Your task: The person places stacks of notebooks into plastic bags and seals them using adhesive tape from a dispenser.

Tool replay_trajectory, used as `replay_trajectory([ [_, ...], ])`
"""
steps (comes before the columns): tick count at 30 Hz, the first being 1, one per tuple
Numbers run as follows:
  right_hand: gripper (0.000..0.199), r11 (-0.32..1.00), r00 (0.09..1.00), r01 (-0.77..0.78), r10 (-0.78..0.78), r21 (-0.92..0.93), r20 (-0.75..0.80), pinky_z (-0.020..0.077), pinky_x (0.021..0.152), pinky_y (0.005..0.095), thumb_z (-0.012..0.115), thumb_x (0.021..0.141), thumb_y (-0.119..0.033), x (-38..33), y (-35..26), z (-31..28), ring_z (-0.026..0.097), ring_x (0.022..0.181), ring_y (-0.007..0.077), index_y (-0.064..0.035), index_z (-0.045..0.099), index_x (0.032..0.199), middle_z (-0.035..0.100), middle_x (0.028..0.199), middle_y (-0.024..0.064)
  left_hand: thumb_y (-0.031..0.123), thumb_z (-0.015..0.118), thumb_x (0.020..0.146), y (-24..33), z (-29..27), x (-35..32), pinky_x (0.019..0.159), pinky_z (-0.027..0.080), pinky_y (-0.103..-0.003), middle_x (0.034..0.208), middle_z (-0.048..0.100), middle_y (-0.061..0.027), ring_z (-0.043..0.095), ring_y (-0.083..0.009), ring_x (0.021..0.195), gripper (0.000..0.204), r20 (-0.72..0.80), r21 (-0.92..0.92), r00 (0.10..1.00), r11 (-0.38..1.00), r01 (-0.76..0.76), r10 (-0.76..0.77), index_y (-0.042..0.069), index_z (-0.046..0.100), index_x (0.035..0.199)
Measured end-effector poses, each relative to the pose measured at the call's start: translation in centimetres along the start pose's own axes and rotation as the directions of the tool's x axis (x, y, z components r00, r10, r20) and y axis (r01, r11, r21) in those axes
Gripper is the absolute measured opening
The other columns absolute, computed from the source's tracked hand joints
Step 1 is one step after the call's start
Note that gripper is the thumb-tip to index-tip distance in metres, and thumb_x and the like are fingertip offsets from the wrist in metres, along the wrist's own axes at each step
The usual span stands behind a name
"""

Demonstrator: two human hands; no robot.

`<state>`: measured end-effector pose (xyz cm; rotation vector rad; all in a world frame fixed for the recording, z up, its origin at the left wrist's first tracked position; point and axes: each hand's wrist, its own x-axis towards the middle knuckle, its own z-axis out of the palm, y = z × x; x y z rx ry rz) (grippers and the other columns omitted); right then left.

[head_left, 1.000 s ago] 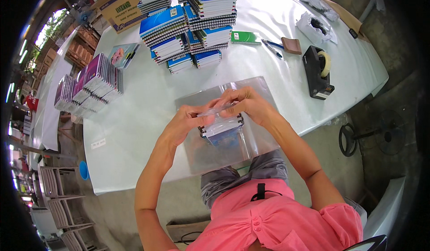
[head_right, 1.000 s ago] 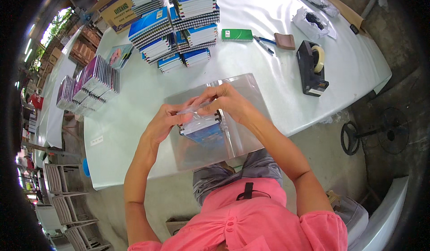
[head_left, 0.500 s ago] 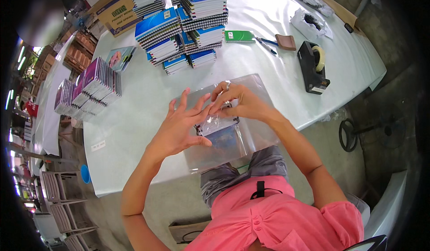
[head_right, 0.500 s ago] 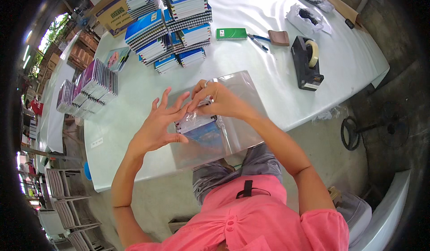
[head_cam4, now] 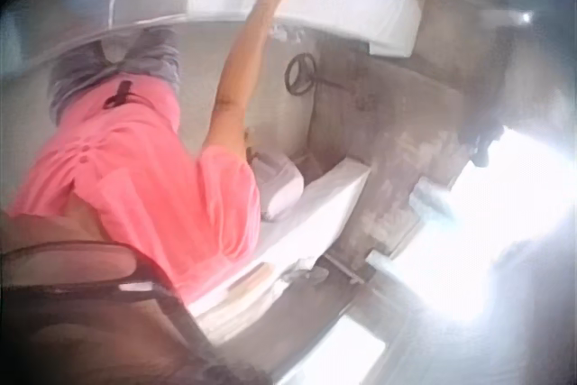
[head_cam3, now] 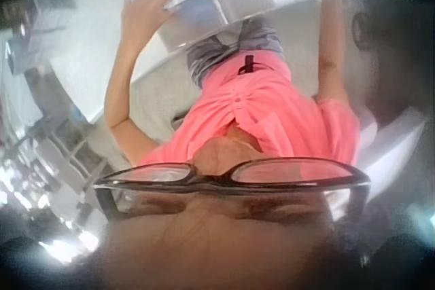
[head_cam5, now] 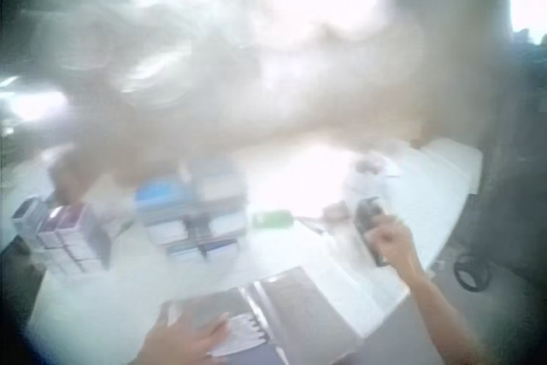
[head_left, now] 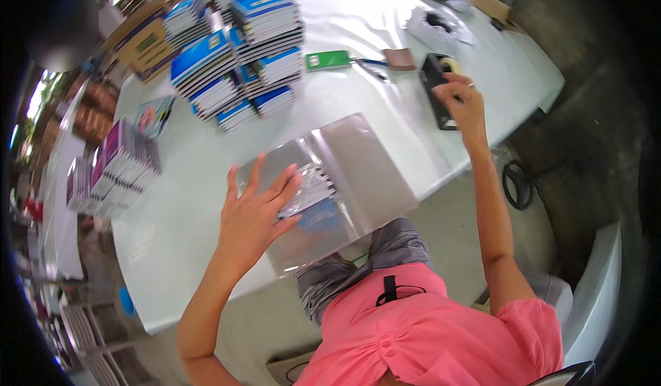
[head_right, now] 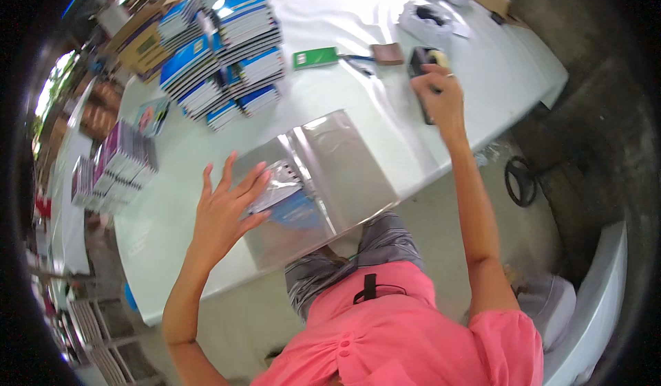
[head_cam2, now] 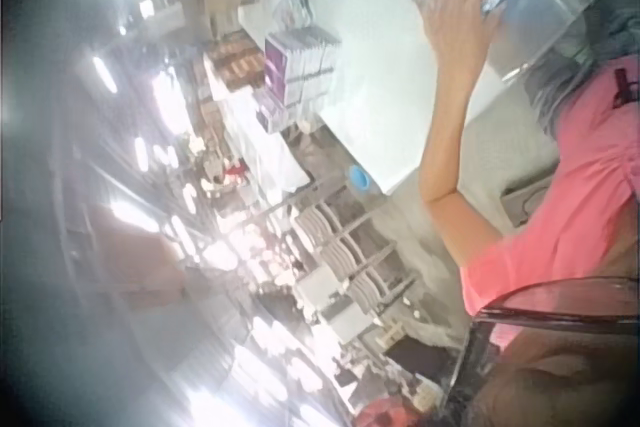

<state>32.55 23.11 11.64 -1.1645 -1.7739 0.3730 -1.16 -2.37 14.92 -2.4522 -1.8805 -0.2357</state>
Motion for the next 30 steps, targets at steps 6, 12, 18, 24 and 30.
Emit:
replay_trajectory([
  [6, 0.036, 0.691, 0.677, -0.723, 0.704, 0.015, 0.213, 0.0508, 0.081, 0.0436, 0.082, 0.072, -0.033, 4.3, 8.8, -3.4, 0.052, 0.117, 0.0278, -0.0028, 0.073, 0.09, 0.059, 0.122, 0.0169, 0.027, 0.074, 0.077, -0.1, -0.5, -1.0, 0.115, 0.014, -0.056, 0.144, 0.046, 0.0055, 0.025, -0.0314, 0.142, 0.065, -0.007, 0.031, 0.999, 0.998, 0.045, -0.045, 0.018, 0.051, 0.137],
  [12, 0.03, 0.468, 0.511, -0.859, 0.788, 0.206, 0.342, 0.0447, 0.085, 0.0535, 0.078, 0.08, -0.026, 3.3, 10.0, -4.3, 0.051, 0.108, 0.0217, -0.0047, 0.07, 0.099, 0.061, 0.108, 0.0068, 0.026, 0.073, 0.077, 0.5, -0.1, -0.3, 0.115, 0.012, -0.056, 0.144, 0.046, 0.004, 0.025, -0.0318, 0.142, 0.064, -0.037, 0.001, 0.999, 1.0, 0.029, -0.029, 0.017, 0.051, 0.137],
  [18, 0.034, 0.363, 0.78, -0.432, 0.611, 0.826, 0.14, 0.0384, 0.091, 0.0475, 0.077, 0.08, -0.022, -3.9, 11.4, -2.6, 0.052, 0.108, 0.0183, -0.0014, 0.067, 0.104, 0.063, 0.108, 0.0039, 0.025, 0.072, 0.078, 0.5, 0.2, -0.4, 0.115, 0.012, -0.055, 0.143, 0.048, 0.0018, 0.027, -0.0315, 0.142, 0.064, -0.038, -0.028, 0.998, 0.999, 0.038, -0.039, 0.016, 0.05, 0.138],
  [24, 0.026, 0.741, 0.88, -0.466, 0.331, -0.484, -0.34, 0.039, 0.091, 0.0517, 0.075, 0.075, -0.017, -4.1, 6.5, -0.6, 0.044, 0.118, 0.0289, -0.0015, 0.071, 0.096, 0.054, 0.124, 0.016, 0.024, 0.073, 0.077, 0.1, -0.3, -1.0, 0.115, 0.012, -0.055, 0.143, 0.048, 0.0022, 0.028, -0.031, 0.141, 0.065, -0.031, -0.028, 0.997, 0.997, 0.07, -0.071, 0.018, 0.051, 0.138],
  [30, 0.019, 0.712, 0.769, -0.638, 0.571, 0.293, 0.286, 0.044, 0.076, 0.0286, 0.073, 0.075, -0.016, -6.8, -4.0, 0.3, 0.055, 0.087, 0.014, -0.0013, 0.071, 0.087, 0.065, 0.101, 0.0077, 0.027, 0.073, 0.078, 0.0, 0.4, -0.6, 0.114, 0.014, -0.056, 0.144, 0.047, 0.0055, 0.031, -0.0303, 0.139, 0.063, -0.062, -0.036, 0.997, 0.999, 0.041, -0.043, 0.019, 0.052, 0.136],
])
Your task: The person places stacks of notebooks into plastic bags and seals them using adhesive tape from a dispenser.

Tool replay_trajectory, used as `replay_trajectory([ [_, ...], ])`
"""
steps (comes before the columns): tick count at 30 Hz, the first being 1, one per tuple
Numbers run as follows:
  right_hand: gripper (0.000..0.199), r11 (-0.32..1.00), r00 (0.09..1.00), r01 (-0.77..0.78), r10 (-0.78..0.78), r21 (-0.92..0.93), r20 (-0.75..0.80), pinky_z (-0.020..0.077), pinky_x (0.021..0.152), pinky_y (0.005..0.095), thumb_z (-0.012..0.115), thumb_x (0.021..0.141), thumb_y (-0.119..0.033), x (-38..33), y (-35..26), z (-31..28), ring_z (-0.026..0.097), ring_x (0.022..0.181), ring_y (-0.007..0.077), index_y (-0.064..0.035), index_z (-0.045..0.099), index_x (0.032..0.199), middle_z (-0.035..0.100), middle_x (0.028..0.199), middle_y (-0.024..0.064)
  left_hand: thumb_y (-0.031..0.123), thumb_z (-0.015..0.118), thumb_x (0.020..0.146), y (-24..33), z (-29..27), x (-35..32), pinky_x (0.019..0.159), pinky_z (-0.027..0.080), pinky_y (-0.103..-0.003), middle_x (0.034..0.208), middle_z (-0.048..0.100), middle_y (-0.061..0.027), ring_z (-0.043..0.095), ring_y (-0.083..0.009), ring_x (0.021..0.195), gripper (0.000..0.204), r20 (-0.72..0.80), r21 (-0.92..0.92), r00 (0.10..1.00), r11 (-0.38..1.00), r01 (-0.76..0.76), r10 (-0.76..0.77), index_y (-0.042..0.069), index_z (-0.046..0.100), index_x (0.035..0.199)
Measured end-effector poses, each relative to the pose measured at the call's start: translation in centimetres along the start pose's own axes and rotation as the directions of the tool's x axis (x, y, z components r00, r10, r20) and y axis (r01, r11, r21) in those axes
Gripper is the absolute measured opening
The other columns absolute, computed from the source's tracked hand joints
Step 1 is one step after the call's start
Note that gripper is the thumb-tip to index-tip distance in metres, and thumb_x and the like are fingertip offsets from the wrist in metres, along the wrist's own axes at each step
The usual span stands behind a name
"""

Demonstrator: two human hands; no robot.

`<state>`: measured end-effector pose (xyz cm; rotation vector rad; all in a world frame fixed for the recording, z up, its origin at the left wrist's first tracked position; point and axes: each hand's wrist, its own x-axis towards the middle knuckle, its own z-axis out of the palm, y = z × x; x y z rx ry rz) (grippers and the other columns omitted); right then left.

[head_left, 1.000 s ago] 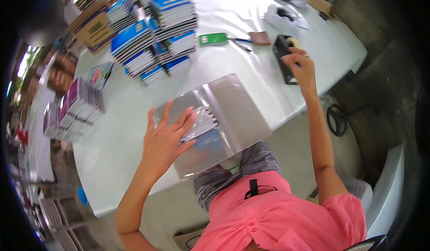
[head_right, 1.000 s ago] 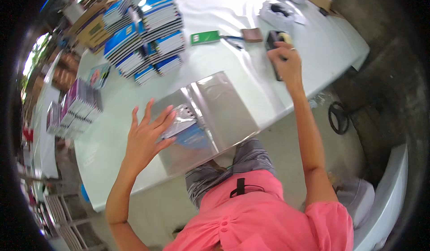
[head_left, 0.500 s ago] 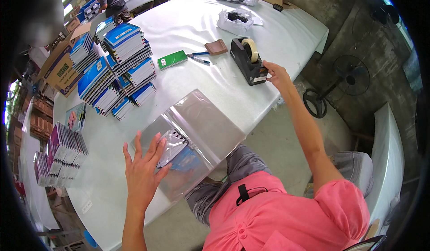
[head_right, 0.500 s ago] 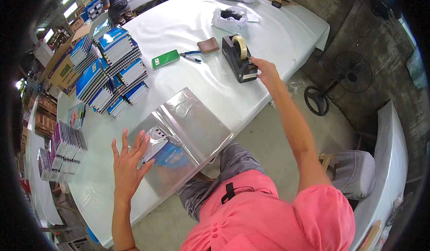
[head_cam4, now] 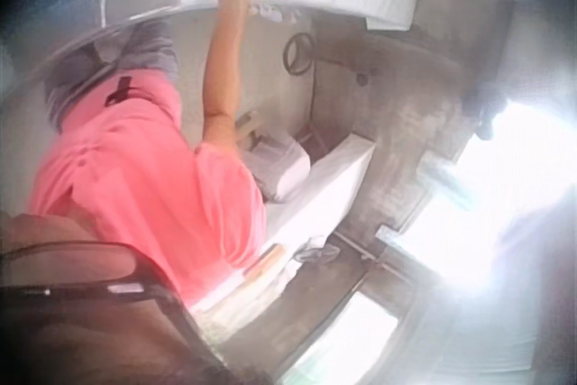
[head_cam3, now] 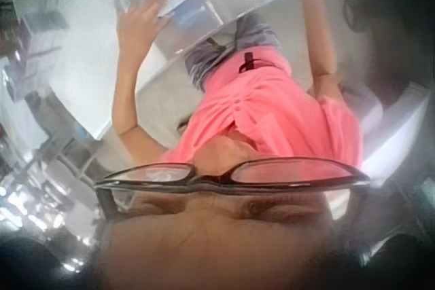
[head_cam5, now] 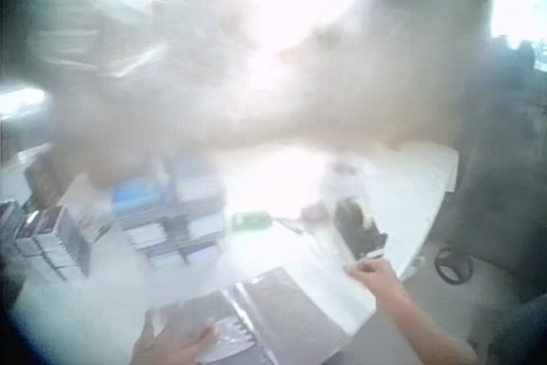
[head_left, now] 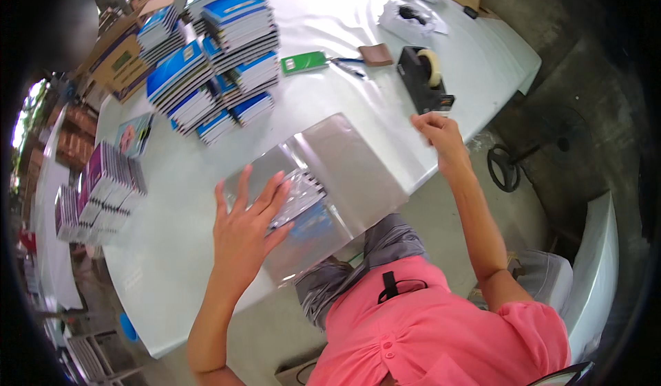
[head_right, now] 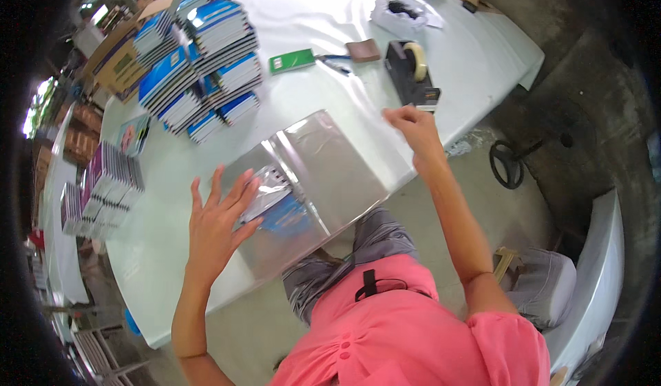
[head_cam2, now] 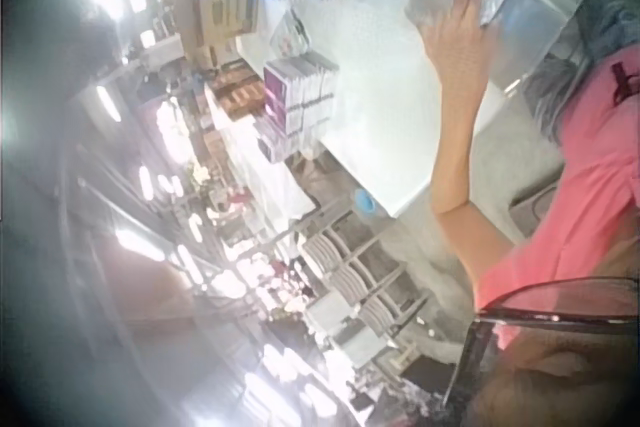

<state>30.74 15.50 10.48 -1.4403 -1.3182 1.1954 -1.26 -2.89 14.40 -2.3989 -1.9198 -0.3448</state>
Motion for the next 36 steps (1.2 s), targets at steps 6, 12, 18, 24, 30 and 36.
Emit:
replay_trajectory([
  [6, 0.019, 0.876, 0.749, -0.437, 0.229, 0.204, 0.621, 0.0233, 0.046, 0.0224, 0.071, 0.086, -0.018, -12.1, -8.2, 10.6, 0.034, 0.051, 0.0029, -0.0035, 0.06, 0.081, 0.043, 0.06, -0.0076, 0.029, 0.073, 0.077, -0.8, 0.3, -0.7, 0.114, 0.016, -0.056, 0.143, 0.047, 0.0067, 0.033, -0.0283, 0.138, 0.061, -0.053, 0.003, 0.998, 0.999, -0.034, 0.034, 0.019, 0.054, 0.135],
  [12, 0.026, 0.858, 0.738, -0.494, 0.331, 0.137, 0.587, 0.0165, 0.044, 0.025, 0.075, 0.084, -0.022, -13.8, -6.4, 13.3, 0.028, 0.045, 0.0036, -0.0061, 0.058, 0.074, 0.039, 0.055, -0.0066, 0.03, 0.072, 0.078, -0.9, 0.9, -0.8, 0.113, 0.016, -0.056, 0.143, 0.047, 0.0072, 0.033, -0.027, 0.138, 0.06, -0.093, -0.011, 0.995, 0.999, -0.045, 0.044, 0.019, 0.054, 0.134],
  [18, 0.028, 0.912, 0.853, -0.385, 0.292, 0.144, 0.432, 0.0174, 0.042, 0.0254, 0.075, 0.085, -0.024, -15.0, -3.2, 14.5, 0.029, 0.043, 0.0041, -0.0034, 0.059, 0.073, 0.042, 0.055, -0.0049, 0.032, 0.071, 0.079, -1.2, 1.5, -1.1, 0.113, 0.018, -0.057, 0.145, 0.044, 0.0079, 0.034, -0.0279, 0.138, 0.06, -0.097, -0.007, 0.994, 0.999, -0.044, 0.043, 0.02, 0.053, 0.134],
  [24, 0.028, 0.963, 0.929, -0.18, 0.098, 0.203, 0.357, 0.0224, 0.042, 0.0233, 0.074, 0.086, -0.025, -14.9, -0.3, 15.1, 0.034, 0.045, 0.0041, -0.0012, 0.062, 0.078, 0.047, 0.057, -0.0032, 0.038, 0.072, 0.079, -2.3, 1.0, -0.2, 0.111, 0.022, -0.057, 0.147, 0.043, -0.0007, 0.034, -0.0304, 0.137, 0.066, -0.04, -0.079, 0.997, 0.994, -0.073, 0.07, 0.016, 0.05, 0.137],
  [30, 0.036, 0.993, 0.949, 0.108, -0.119, 0.053, 0.292, 0.0309, 0.043, 0.0276, 0.072, 0.087, -0.029, -13.7, 0.7, 15.5, 0.041, 0.048, 0.0053, 0.002, 0.063, 0.071, 0.053, 0.055, -0.0005, 0.038, 0.071, 0.084, -4.2, 2.5, 3.5, 0.11, 0.03, -0.039, 0.146, 0.041, -0.0181, 0.04, -0.0306, 0.134, 0.075, 0.219, -0.708, 0.976, 0.686, 0.169, -0.015, 0.006, 0.039, 0.143],
  [36, 0.046, 0.939, 0.774, 0.278, -0.094, -0.201, 0.627, 0.0452, 0.05, 0.0373, 0.07, 0.084, -0.043, -9.5, 3.8, 13.9, 0.059, 0.048, 0.021, -0.0021, 0.066, 0.062, 0.065, 0.061, 0.0147, 0.043, 0.076, 0.079, -3.7, 2.2, 2.3, 0.112, 0.026, -0.034, 0.146, 0.042, -0.0183, 0.042, -0.0274, 0.134, 0.09, 0.176, -0.675, 0.98, 0.737, 0.047, 0.098, 0.013, 0.029, 0.15],
])
